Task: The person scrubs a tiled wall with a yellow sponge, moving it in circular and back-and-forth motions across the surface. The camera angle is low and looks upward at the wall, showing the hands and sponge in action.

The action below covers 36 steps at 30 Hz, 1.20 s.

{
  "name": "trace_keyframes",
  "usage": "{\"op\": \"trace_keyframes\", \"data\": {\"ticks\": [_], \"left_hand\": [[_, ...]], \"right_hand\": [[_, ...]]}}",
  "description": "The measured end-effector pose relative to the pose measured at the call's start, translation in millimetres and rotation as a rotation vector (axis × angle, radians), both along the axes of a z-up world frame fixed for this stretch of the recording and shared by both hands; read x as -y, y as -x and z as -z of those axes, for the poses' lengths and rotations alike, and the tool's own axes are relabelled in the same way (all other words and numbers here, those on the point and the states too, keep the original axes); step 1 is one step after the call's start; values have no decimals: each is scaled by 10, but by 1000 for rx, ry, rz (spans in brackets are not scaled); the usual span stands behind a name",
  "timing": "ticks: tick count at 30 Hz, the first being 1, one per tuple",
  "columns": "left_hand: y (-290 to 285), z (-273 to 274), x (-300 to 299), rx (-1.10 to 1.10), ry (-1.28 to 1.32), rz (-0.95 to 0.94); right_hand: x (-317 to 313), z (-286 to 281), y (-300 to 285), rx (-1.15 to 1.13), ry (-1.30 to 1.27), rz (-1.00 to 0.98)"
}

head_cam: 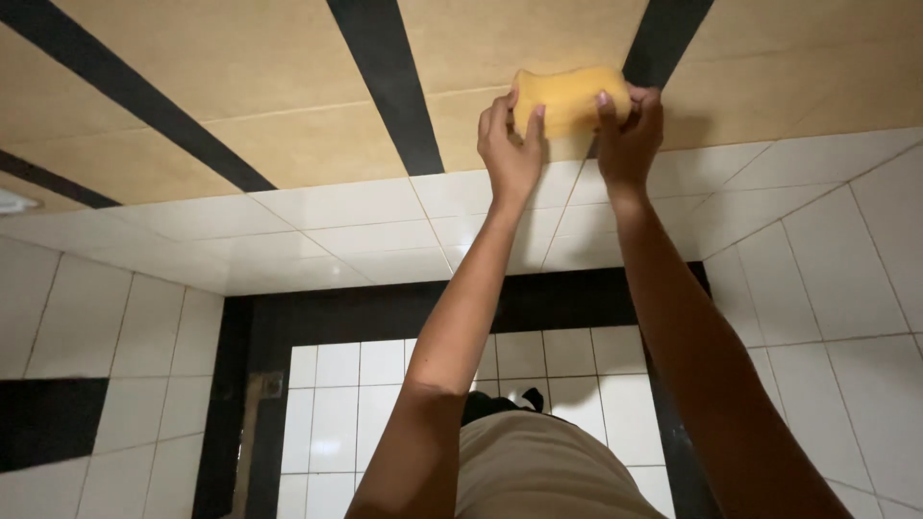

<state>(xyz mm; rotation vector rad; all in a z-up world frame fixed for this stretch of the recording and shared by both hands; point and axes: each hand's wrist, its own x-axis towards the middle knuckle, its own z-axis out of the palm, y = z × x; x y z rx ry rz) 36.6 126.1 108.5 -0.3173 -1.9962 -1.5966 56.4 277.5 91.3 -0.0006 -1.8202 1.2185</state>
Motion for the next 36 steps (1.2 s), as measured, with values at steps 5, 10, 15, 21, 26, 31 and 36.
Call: {"op": "trace_keyframes", "data": {"ticks": [5,10,15,21,26,31,36], "left_hand": [[98,44,2,-45,33,7],[201,226,-43,-123,94,-26],[519,733,-286,-310,74,-62],[363,395,-226,-190,28,14],[341,363,-234,-207,-18,-10],[363,421,-251,-254,-38,-50],[245,512,-352,-115,91,-65]], "right_hand": [[33,-44,24,27,-30,46],[-38,-25,1,183,62,31],[-81,-10,-12,166,152,-75],[-190,34,35,236,193,-143],[-238,44,33,178,157,-183],[-302,120,66,112,19,-203],[-415,405,153,133,172,-104]]}}
